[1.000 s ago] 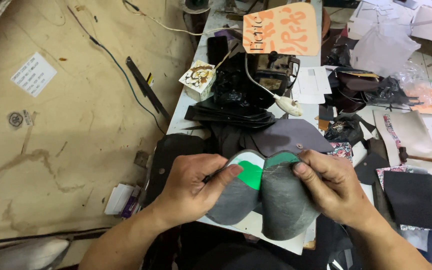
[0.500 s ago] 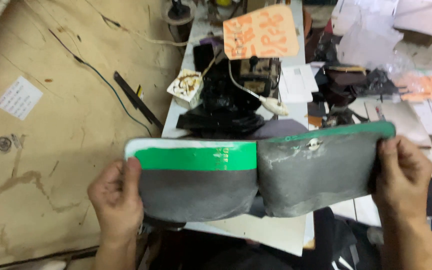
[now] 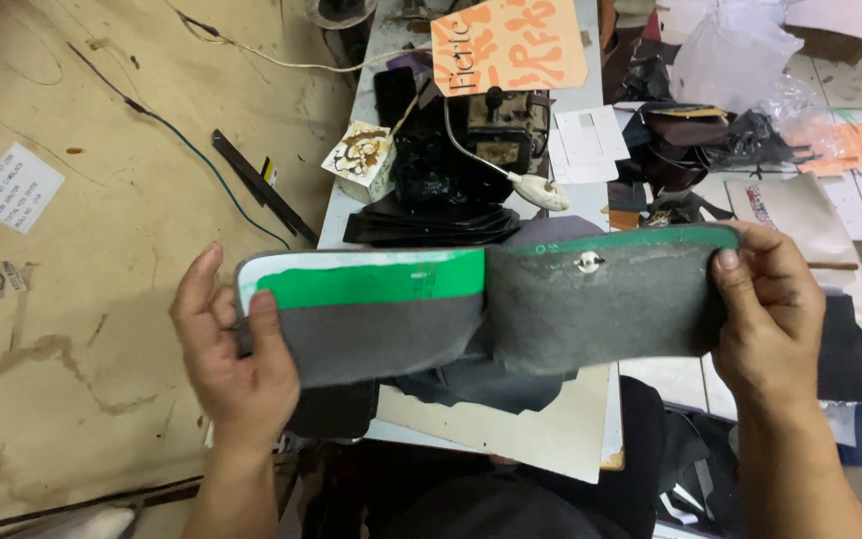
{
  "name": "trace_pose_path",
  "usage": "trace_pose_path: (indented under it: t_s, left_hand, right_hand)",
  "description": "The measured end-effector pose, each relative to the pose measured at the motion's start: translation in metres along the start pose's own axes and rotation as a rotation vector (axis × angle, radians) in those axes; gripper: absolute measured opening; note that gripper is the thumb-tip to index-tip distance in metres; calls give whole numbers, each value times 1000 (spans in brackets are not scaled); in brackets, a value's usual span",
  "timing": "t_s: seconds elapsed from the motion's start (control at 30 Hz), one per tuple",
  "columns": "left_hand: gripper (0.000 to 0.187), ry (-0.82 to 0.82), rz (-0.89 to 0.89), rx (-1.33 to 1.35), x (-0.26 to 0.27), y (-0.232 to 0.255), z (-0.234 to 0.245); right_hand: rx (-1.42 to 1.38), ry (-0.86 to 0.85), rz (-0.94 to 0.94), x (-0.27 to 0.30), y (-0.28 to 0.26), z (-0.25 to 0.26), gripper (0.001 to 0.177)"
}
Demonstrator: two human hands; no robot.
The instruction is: Peeling off the protective backing or a thin layer from pre-cut leather pieces at a workshop table.
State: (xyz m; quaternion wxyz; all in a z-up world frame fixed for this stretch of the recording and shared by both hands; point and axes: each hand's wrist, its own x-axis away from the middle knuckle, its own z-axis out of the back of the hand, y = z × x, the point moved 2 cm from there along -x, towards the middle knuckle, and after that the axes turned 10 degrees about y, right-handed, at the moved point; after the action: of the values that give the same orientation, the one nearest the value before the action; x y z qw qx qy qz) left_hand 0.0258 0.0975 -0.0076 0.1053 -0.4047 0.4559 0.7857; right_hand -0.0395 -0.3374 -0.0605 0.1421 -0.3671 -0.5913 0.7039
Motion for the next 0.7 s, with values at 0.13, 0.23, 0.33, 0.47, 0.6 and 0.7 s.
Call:
trace_pose_path:
  t_s: [0.13, 0.23, 0.33, 0.47, 0.6, 0.7]
  left_hand:
    - [30, -54, -341, -172, 1, 0, -18]
    - [39, -114, -399, -250, 4, 6, -27]
    - [41, -127, -501, -493, -1, 28, -38]
    - [53, -234, -594, -558, -12, 55, -63]
    - [48, -573, -542, -321, -10, 51, -124]
    - [37, -998, -228, -224, 7, 22, -159]
  right_hand:
    - [36, -28, 128, 6, -17, -11, 24]
    - [84, -6, 249, 11, -19, -12, 28]
    - [185, -68, 411, 17, -18, -9, 19]
    - [277, -61, 478, 21, -22, -11, 16]
    - [267, -69, 481, 24, -17, -12, 16]
    - [236, -36, 469, 18, -15, -6, 17]
